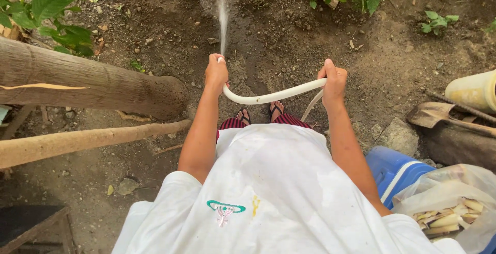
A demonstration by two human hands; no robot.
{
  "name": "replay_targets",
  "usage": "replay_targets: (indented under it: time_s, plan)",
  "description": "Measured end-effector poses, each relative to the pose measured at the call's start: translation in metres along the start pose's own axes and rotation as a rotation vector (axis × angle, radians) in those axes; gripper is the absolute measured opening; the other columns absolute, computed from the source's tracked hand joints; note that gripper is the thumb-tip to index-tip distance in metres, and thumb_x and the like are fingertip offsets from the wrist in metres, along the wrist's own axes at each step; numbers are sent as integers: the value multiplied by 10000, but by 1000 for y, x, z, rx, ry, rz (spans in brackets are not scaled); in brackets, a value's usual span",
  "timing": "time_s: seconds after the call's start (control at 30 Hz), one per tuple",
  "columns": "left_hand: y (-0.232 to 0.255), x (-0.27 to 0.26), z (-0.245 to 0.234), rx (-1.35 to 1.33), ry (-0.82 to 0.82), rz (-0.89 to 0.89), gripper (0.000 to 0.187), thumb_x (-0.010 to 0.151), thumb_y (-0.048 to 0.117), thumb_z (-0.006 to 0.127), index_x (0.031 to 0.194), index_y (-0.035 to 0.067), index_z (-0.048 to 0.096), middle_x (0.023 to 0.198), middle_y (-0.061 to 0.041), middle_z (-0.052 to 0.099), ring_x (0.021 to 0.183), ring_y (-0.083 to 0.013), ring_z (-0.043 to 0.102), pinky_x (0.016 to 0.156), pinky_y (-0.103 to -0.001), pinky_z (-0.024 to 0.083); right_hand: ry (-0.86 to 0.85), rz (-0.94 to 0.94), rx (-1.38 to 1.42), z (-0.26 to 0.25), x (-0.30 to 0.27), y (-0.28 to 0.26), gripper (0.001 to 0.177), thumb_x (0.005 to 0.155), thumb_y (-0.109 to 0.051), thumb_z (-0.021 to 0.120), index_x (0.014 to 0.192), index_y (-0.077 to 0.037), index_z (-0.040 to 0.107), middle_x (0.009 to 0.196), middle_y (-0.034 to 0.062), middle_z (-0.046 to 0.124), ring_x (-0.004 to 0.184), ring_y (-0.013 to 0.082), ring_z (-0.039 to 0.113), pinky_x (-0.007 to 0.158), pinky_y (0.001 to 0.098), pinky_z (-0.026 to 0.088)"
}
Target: Watering various potted plants and the ground around them using a hose.
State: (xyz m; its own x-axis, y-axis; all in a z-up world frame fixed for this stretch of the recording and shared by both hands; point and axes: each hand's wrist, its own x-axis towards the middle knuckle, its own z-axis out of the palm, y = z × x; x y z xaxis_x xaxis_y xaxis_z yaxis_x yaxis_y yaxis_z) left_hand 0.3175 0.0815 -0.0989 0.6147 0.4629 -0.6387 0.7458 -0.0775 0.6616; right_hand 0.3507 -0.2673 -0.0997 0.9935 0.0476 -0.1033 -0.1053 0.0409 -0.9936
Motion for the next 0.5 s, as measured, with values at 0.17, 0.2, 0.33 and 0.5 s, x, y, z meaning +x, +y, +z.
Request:
replay_targets:
  time_s: [0.17, 0.2, 0.33, 0.5]
  plan:
    - [-1, -3, 7, 45, -138, 50, 217, 1059, 296, 416, 1208, 186, 529, 802, -55, 583, 582, -177, 569, 433, -384, 500, 104, 14, 75, -5, -14, 7, 546, 1077, -317, 562, 591, -69, 535, 538, 24, 493, 473, 118, 400, 475, 314, 269]
    - [1, -5, 7, 64, -137, 59, 217, 1059, 298, 412, 1203, 183, 528, 803, -54, 585, 583, -177, 575, 433, -383, 508, 111, 2, 56, -7, -18, 5, 561, 1081, -319, 553, 580, -65, 536, 531, 22, 488, 470, 115, 395, 475, 313, 265]
    - [7, -1, 6, 129, -143, 80, 221, 1052, 284, 401, 1212, 187, 518, 808, -50, 598, 587, -179, 588, 438, -383, 519, 167, -4, 43, -5, -32, 6, 558, 1079, -307, 547, 577, -63, 528, 528, 22, 498, 461, 114, 394, 474, 311, 272]
    - [8, -1, 13, 144, -149, 77, 227, 1050, 283, 410, 1225, 193, 523, 840, -45, 607, 621, -171, 594, 461, -379, 529, 193, -9, 0, -5, -46, -4, 560, 1082, -312, 542, 585, -54, 549, 545, 21, 507, 482, 112, 397, 491, 306, 280]
